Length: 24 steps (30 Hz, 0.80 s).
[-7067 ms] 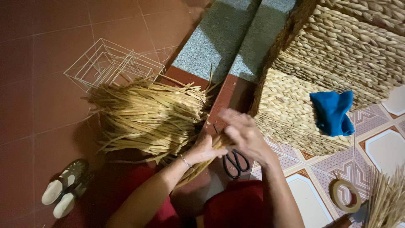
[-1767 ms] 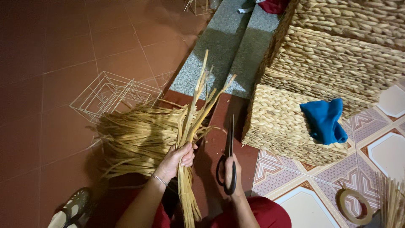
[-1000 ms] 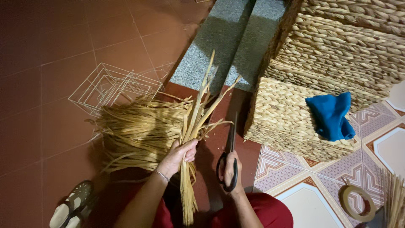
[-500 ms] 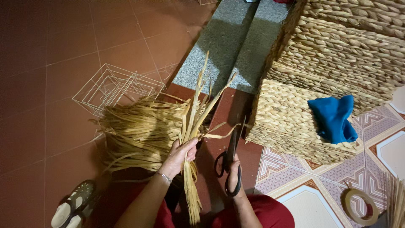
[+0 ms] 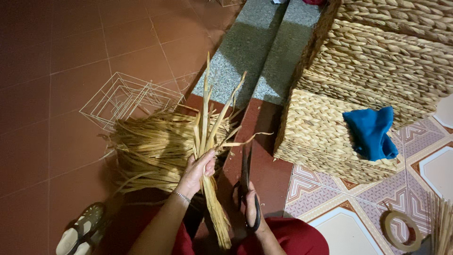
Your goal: The person sits on the floor and uses shears to cut bundles of dried plant strips into shorter lengths. They repeatedly gather strips, trim them, and place the cut pieces into a pile on the floor.
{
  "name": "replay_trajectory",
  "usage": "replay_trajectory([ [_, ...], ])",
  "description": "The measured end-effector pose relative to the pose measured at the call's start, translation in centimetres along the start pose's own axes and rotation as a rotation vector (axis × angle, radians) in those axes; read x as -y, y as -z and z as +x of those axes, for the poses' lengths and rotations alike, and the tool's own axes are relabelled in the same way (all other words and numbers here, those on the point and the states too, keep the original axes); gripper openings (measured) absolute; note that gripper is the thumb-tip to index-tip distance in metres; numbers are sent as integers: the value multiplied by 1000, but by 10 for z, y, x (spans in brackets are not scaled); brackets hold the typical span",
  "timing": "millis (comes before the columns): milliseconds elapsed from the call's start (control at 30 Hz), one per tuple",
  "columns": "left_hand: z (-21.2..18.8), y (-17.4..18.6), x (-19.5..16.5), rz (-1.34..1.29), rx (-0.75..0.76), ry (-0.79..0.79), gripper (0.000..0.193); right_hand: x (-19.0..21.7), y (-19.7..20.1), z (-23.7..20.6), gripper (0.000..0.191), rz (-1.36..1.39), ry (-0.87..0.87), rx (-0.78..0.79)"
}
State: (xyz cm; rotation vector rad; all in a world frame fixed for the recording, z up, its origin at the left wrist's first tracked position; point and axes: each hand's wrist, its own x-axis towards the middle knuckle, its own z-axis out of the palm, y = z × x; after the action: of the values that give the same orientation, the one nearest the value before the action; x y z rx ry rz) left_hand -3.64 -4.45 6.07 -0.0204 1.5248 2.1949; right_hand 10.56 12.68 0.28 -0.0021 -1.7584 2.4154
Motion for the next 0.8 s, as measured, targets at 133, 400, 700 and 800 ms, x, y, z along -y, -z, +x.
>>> replay_trajectory([
  [133,-2,0,0,-48,58,-6,21,-4,-1,3,77,-226,189,28],
  [400,-7,-7,1,-107,130,7,13,-9,11,-2,65,-60,-102,-171],
  [700,1,-7,5,-87,28,-1,9,3,16,0,67,-328,23,-180],
  [800,2,-4,10,-108,30,-51,8,8,14,0,74,-470,137,-99],
])
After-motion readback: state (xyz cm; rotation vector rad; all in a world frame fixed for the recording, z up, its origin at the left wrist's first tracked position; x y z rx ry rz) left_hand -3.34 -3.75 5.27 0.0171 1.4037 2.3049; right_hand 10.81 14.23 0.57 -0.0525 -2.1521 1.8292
